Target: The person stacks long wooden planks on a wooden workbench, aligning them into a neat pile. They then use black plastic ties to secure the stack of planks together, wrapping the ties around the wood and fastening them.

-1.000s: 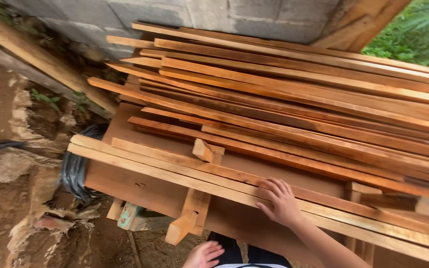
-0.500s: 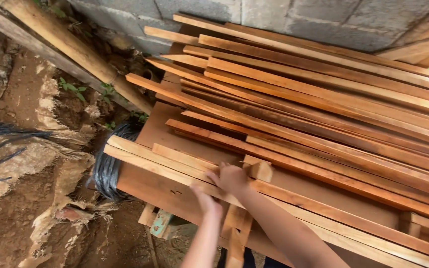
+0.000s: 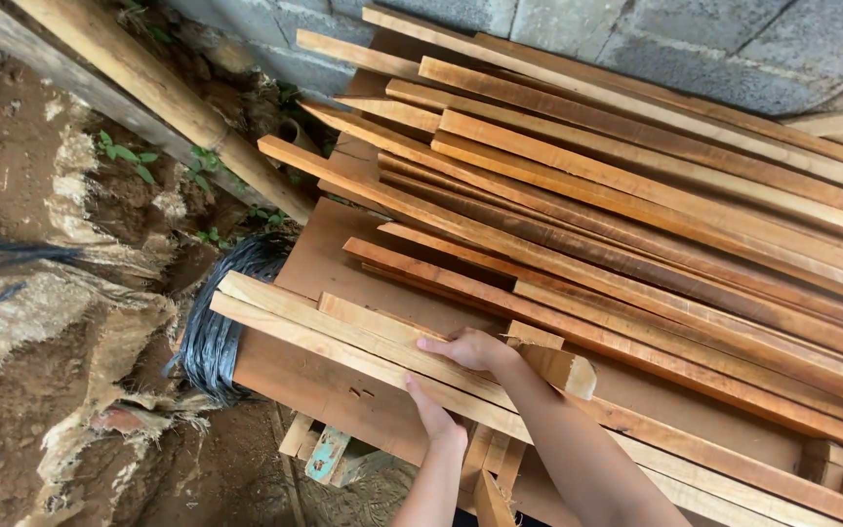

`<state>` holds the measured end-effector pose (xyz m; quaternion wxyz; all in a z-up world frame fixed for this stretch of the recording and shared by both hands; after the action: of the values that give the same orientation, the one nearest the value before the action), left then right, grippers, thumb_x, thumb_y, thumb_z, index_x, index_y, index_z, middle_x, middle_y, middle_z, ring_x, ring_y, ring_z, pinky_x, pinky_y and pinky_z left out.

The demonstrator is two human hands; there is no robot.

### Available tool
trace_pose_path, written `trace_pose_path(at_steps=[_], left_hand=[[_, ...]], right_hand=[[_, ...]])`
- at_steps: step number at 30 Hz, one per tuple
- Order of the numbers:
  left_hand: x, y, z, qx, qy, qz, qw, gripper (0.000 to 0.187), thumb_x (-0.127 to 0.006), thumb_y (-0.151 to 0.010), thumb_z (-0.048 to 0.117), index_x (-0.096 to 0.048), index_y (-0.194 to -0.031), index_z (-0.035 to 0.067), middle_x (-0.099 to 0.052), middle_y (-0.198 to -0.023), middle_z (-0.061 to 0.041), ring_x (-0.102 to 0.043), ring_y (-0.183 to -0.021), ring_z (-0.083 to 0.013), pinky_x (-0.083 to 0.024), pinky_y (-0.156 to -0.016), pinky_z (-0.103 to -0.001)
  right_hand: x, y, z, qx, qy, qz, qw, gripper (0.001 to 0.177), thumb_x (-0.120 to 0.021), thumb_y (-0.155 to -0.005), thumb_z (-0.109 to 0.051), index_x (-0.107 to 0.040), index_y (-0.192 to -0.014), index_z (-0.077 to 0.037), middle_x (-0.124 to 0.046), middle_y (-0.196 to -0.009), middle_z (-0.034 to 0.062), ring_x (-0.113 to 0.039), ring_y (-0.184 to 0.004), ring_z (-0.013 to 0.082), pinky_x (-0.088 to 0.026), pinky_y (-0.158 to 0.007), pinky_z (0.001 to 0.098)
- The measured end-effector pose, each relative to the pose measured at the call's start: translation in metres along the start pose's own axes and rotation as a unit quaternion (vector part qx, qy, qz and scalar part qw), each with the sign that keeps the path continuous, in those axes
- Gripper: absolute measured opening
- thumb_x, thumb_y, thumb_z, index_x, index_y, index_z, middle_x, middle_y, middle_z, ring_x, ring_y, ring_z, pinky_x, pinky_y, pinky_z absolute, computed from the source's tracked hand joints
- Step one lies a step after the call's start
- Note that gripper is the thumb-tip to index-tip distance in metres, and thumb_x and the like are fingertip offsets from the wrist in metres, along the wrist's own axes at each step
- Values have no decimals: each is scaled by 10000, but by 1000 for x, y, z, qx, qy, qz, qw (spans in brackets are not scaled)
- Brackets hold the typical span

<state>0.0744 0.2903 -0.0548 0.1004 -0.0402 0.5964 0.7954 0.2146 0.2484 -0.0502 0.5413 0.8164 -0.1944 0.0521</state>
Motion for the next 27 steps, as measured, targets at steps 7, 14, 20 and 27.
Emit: trace_pose_path(at_steps=[7,14,20,27], left_hand=[[13,-28,-14,43,38,-53,997,923,-310,-902,741,-481,-1534,91,-557,-1507,-168,-535,-1346,-308,-392,-1126,-398],[11,-26,-11,40,16,-59,997,899,-304,-914,710,-444,-1554,94,-530,-1533,-177,-521,-1365,-315,-391,-1119,-412],[5,-14,-6,29,-15,-59,998,900,-267,-907,714,-368,-1589,136,-451,-1594,-158,-441,-1436,-324,-332,-1163,-443],[13,-10,12,-50,-177,-8,983,1032,-550,-839,607,-74,-1628,141,-229,-1663,-173,-279,-1543,-342,-253,-1270,-521]], right_hand=[[0,-10,1,18,-26,-30,999,1051,-536,-704,-827,-624,-1366,-15,-631,-1424,141,-613,-1315,292,-468,-1125,410],[5,2,-4,-35,-2,-37,999,1111,-384,-657,-911,-669,-1354,-94,-586,-1479,111,-539,-1389,315,-413,-1173,471],[1,-7,4,-59,6,-34,998,1223,-361,-591,-947,-597,-1419,-79,-519,-1523,158,-472,-1432,369,-383,-1182,566],[-4,-13,9,-79,10,-49,996,1292,-143,-573,-966,-447,-1539,-163,-373,-1626,120,-302,-1532,350,-235,-1250,629]])
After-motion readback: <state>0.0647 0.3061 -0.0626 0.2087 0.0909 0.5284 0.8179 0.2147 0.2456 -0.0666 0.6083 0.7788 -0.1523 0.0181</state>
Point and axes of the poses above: each hand's wrist, its own y-axis away from the middle knuckle, its own x-axis out of the back of the hand, z = x × y, the point moved 7 cm from there along -y, towards the middle knuckle
